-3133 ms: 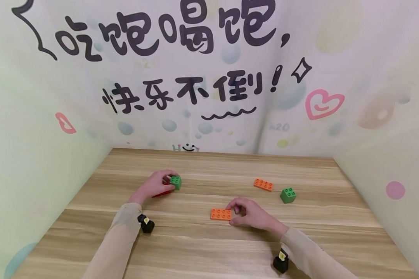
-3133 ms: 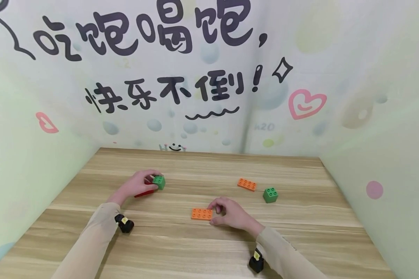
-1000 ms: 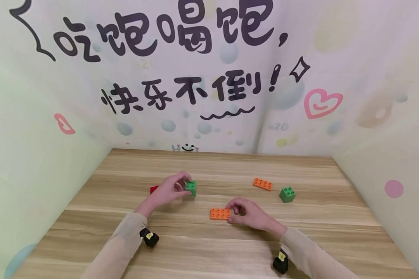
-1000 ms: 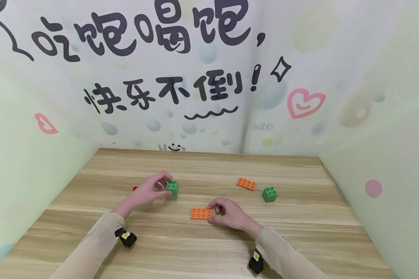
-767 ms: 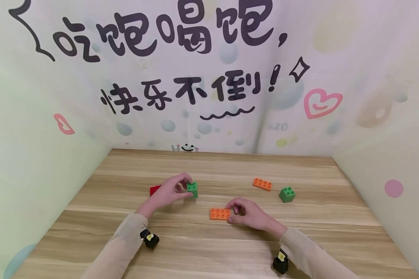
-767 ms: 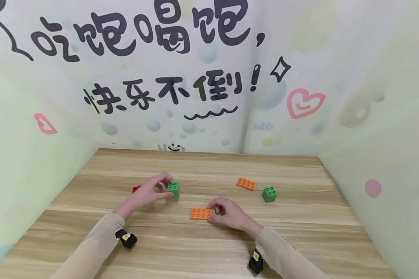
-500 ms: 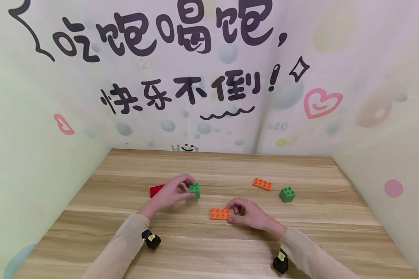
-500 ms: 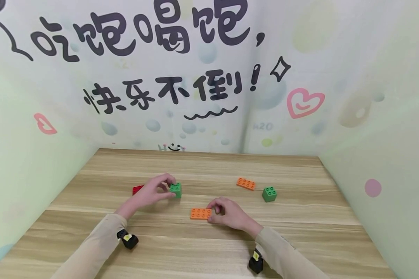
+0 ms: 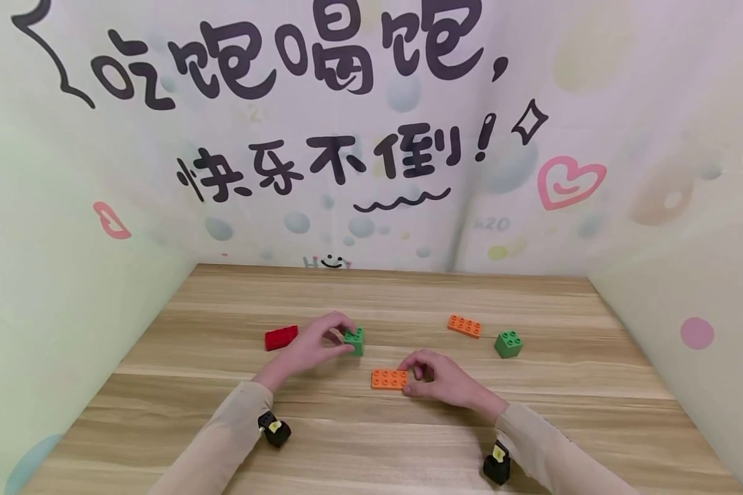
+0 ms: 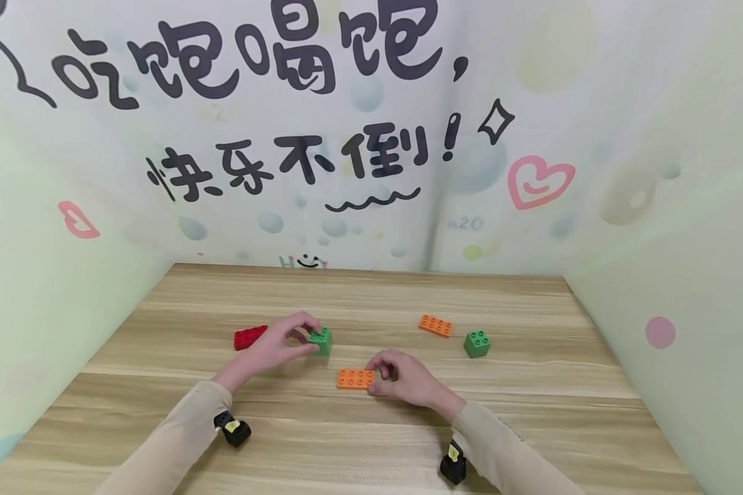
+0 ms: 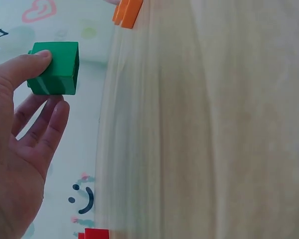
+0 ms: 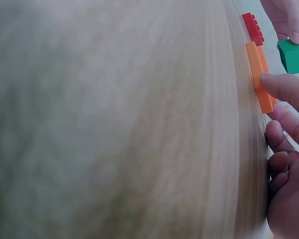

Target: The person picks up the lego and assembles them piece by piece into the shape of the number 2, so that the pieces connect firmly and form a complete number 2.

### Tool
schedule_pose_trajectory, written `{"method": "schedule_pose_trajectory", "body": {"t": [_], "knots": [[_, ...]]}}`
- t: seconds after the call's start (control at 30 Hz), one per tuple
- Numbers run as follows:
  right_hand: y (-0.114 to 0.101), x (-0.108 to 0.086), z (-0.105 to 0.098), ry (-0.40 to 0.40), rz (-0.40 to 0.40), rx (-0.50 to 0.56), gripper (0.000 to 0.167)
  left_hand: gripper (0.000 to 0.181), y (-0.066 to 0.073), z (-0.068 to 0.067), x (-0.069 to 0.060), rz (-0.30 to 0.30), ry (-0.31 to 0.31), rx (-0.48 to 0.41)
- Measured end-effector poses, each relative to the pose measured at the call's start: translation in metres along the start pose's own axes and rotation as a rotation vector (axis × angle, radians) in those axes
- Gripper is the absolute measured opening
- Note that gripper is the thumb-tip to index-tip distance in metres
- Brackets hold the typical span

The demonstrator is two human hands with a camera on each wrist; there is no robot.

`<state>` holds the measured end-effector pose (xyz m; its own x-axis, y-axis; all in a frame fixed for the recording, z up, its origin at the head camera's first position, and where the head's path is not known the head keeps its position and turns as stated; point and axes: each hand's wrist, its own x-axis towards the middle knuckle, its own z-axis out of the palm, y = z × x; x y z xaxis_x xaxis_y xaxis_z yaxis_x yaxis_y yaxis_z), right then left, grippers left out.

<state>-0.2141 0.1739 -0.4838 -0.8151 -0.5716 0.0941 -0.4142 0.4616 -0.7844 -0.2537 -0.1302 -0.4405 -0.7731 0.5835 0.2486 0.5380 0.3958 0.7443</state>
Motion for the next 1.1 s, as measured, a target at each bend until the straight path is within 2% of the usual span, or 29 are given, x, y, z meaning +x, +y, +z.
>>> {"method": "schedule_pose_trajectory", "body": {"t": [0.1,0.37,0.53,0.9,1.1], "knots": [[-0.001,0.000,-0.001,-0.004,-0.003,0.001,0.029,0.024,0.002,0.004,0.000,0.005,0.006,0.007],[-0.001,0.000,-0.001,-0.007,0.000,0.003,0.028,0.022,0.006,0.013,0.000,0.074,0.030,0.051],[-0.002,0.000,-0.001,-0.011,0.002,0.005,0.028,0.020,0.009,0.017,0.000,0.083,0.028,0.080],[-0.004,0.000,-0.001,-0.008,-0.010,-0.001,0.028,0.020,0.014,0.027,0.002,0.073,-0.015,0.067],[-0.006,0.000,-0.002,-0.013,0.004,0.003,0.028,0.020,0.014,0.034,0.001,0.111,-0.019,0.030]]}}
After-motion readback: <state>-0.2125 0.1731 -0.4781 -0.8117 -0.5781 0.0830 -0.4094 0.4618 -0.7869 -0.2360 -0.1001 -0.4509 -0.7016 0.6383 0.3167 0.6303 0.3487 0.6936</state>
